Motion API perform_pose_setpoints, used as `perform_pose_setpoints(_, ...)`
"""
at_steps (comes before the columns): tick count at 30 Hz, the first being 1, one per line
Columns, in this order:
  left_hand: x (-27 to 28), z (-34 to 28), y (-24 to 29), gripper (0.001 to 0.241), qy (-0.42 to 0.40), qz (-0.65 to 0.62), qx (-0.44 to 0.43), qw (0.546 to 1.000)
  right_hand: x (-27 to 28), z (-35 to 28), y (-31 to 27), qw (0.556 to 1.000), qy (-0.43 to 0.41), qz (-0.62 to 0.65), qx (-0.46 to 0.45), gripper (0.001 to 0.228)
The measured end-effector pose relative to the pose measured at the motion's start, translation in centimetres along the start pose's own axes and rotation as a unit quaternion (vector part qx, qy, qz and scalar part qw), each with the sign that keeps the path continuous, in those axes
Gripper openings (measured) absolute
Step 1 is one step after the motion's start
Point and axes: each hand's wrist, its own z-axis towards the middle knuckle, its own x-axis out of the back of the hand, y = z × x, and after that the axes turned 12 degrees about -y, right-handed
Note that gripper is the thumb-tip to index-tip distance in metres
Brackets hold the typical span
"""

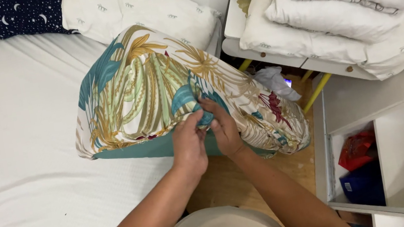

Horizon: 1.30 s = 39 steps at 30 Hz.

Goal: The person puts a floral-patterned pillowcase onto a long body pillow on a bed. They pull the fabric over the pillow, smooth it out, and tuck the edges to fit the cover securely.

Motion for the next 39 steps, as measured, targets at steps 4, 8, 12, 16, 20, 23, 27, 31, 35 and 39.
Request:
perform_pose_setpoints(4, 1.1, 2.2, 1.1, 0.014, 0.023, 0.003, 0.010, 1.000, -0.1, -1.3, -1.7, 0.997, 0.007, -0.066, -0.032, 0.045)
perform_pose_setpoints(8, 3.8, 4.5, 1.1, 0.035, -0.075, 0.376, -0.069, 0.921, -0.3, -3.6, 3.4, 0.970, 0.070, -0.210, -0.097, 0.034)
perform_pose_setpoints(12, 5.4, 5.4, 1.4, 0.055, -0.200, 0.863, -0.121, 0.448, 0.9, -7.0, 6.1, 0.933, 0.070, -0.291, -0.198, 0.037)
perform_pose_setpoints(16, 7.9, 8.7, -0.8, 0.052, -0.216, 0.913, 0.170, 0.301, 0.8, -8.9, 8.1, 0.916, 0.048, -0.330, -0.223, 0.037)
perform_pose_setpoints(20, 10.3, 13.7, -3.0, 0.068, -0.102, 0.885, -0.322, 0.320, -4.9, -10.5, 6.5, 0.927, 0.033, -0.299, -0.225, 0.025)
perform_pose_setpoints(23, 10.9, 16.8, -3.0, 0.060, -0.127, 0.909, -0.312, 0.245, -7.3, -7.3, -2.6, 0.966, 0.069, -0.192, -0.157, 0.019)
perform_pose_setpoints(27, 12.2, 18.5, -4.1, 0.049, -0.150, 0.920, -0.298, 0.206, -8.3, -5.5, -7.8, 0.982, 0.100, -0.092, -0.131, 0.014)
perform_pose_setpoints(31, 15.2, 21.5, -4.7, 0.039, -0.184, 0.925, -0.290, 0.163, -9.4, -6.2, -4.3, 0.979, 0.091, -0.133, -0.127, 0.020)
perform_pose_setpoints(35, 13.4, 20.7, -4.0, 0.037, -0.192, 0.928, -0.287, 0.137, -8.9, -5.9, 1.3, 0.958, 0.090, -0.204, -0.182, 0.032)
perform_pose_setpoints(39, 1.7, 13.8, 1.9, 0.044, -0.133, 0.942, -0.282, 0.121, -7.3, -3.6, 2.4, 0.935, 0.088, -0.260, -0.223, 0.044)
